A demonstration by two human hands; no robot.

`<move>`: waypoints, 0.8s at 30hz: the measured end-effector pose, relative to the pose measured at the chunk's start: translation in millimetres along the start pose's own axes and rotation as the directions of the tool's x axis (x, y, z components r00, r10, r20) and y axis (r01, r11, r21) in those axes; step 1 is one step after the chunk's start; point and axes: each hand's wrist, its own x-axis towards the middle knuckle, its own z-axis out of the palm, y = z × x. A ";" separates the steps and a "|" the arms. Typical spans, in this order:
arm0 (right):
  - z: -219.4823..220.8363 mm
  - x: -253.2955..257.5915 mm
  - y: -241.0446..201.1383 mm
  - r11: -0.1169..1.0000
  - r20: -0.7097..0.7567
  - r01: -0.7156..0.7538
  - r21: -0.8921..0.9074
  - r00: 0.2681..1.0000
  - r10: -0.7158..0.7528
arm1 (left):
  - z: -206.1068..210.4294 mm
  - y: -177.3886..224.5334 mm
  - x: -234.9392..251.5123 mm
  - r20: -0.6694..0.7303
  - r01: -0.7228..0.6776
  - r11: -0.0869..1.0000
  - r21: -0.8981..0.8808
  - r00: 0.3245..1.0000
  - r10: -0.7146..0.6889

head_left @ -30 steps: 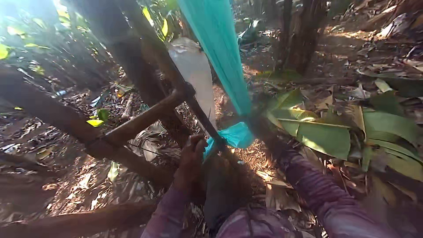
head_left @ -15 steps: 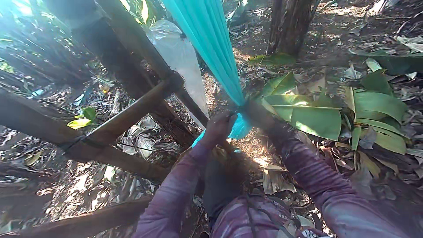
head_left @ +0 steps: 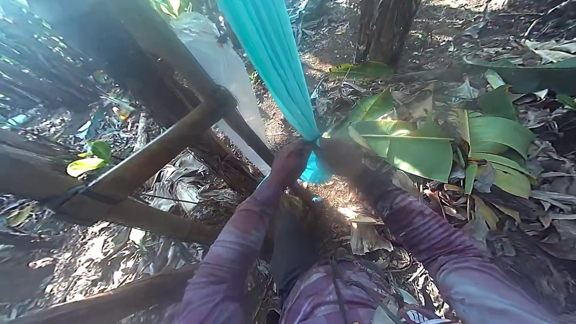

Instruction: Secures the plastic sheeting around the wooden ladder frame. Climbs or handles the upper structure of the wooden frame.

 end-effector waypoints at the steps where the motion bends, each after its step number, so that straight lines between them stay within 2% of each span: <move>1: -1.1 3.3 0.6 1.000 -0.009 0.021 -0.015 1.000 -0.021 | 0.9 -2.4 6.3 -0.033 -0.024 1.000 -0.012 0.999 0.024; 5: -17.1 1.1 28.8 0.997 -0.026 0.078 0.002 0.997 -0.078 | 10.1 -35.3 -26.7 -0.022 -0.033 0.999 -0.040 0.999 0.032; 8: 6.0 -5.7 2.5 0.994 0.068 0.103 -0.028 0.993 -0.101 | 2.0 -30.8 -19.0 0.040 0.003 1.000 -0.024 0.999 -0.002; 10: 24.2 -13.2 -13.8 0.977 0.062 0.209 -0.027 0.976 -0.207 | -2.7 -30.9 -3.7 0.104 0.026 0.999 0.024 0.994 -0.028; 12: 24.6 -27.9 -4.5 0.973 0.065 0.222 0.065 0.972 -0.226 | 1.3 -51.8 -14.2 0.181 0.115 0.991 0.067 0.975 -0.126; 13: 20.7 -37.5 15.7 0.973 0.032 0.167 0.160 0.984 -0.175 | 6.0 -66.8 -32.9 0.204 0.192 0.978 0.075 0.957 -0.204; 15: 22.2 -45.7 81.3 0.953 -0.074 0.003 0.302 0.997 0.021 | 23.1 -104.5 -87.1 0.211 0.378 0.924 0.063 0.900 -0.382; 17: 36.4 -43.4 138.6 0.937 -0.097 -0.101 0.335 0.985 0.141 | 43.7 -137.7 -154.3 0.233 0.547 0.837 0.016 0.812 -0.535; 20: 85.5 -66.5 177.5 0.933 0.048 -0.178 0.312 0.984 0.171 | 62.6 -145.2 -236.0 0.276 0.688 0.708 -0.160 0.720 -0.637; 24: 157.4 -114.2 169.7 0.927 0.346 -0.285 0.246 0.919 0.190 | 49.6 -112.8 -278.2 0.261 0.765 0.566 -0.307 0.640 -0.723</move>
